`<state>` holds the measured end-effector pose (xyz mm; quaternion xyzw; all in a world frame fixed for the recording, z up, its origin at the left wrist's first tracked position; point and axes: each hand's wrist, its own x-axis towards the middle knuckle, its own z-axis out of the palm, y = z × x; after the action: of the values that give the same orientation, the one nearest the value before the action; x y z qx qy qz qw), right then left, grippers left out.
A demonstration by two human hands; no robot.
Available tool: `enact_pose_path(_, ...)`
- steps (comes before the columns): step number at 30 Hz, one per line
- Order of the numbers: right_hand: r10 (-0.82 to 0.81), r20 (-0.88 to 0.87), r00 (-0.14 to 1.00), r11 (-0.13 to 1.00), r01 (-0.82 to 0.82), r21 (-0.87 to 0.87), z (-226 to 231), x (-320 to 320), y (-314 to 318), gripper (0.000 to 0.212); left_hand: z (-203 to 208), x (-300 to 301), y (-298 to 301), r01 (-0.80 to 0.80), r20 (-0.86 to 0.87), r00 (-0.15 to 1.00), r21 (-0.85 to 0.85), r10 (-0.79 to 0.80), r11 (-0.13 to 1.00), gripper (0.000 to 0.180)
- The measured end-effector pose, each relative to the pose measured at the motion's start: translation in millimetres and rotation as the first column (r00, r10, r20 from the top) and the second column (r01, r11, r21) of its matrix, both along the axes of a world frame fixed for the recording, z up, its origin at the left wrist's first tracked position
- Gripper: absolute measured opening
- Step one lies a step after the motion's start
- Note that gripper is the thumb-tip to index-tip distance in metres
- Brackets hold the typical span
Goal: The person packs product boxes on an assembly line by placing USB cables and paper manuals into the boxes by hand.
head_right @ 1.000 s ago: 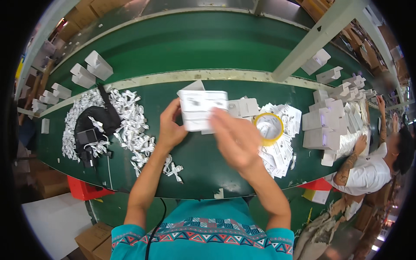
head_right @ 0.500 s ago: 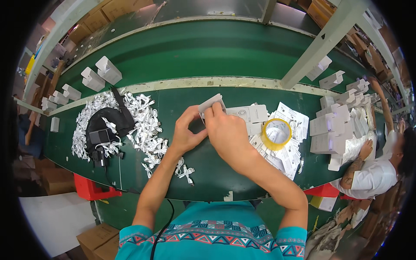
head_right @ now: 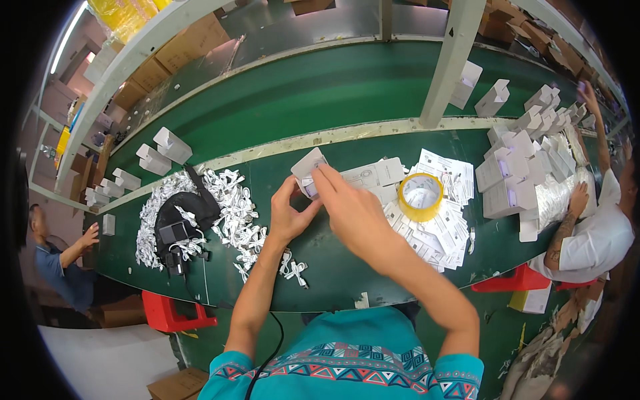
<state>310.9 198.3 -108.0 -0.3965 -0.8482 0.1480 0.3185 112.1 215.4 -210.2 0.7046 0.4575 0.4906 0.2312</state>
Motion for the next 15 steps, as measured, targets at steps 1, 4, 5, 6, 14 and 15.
enact_pose_path(1, 0.019, -0.106, 0.994, 1.0, -0.018, 0.006, 9, 7, -14, 0.046, 0, 2, 0, -0.021, 0.064, 0.998, -0.03, 0.023, 0.999, 0.055)
enact_pose_path(4, 0.125, -0.472, 0.873, 0.799, -0.37, -0.474, 62, 54, -78, 0.038, 4, 0, 1, -0.021, 0.204, 0.977, -0.222, 0.067, 0.975, 0.049)
enact_pose_path(5, 0.215, -0.633, 0.743, 0.7, -0.57, -0.431, 76, 71, -91, 0.035, 17, -2, 3, -0.03, 0.178, 0.981, -0.249, 0.076, 0.968, 0.045)
enact_pose_path(6, 0.27, -0.771, 0.577, 0.579, -0.737, -0.349, 83, 88, -105, 0.033, 28, -6, 7, -0.027, 0.218, 0.972, -0.276, 0.09, 0.961, 0.046)
enact_pose_path(14, 0.545, -0.806, 0.229, 0.569, -0.808, 0.155, 69, 123, -132, 0.022, -17, -81, 214, -0.226, 0.219, 0.952, 0.041, 0.212, 0.973, 0.049)
enact_pose_path(15, 0.498, -0.805, 0.322, 0.692, -0.707, 0.145, 71, 136, -134, 0.018, -30, -109, 227, -0.268, 0.199, 0.943, -0.023, 0.267, 0.963, 0.05)
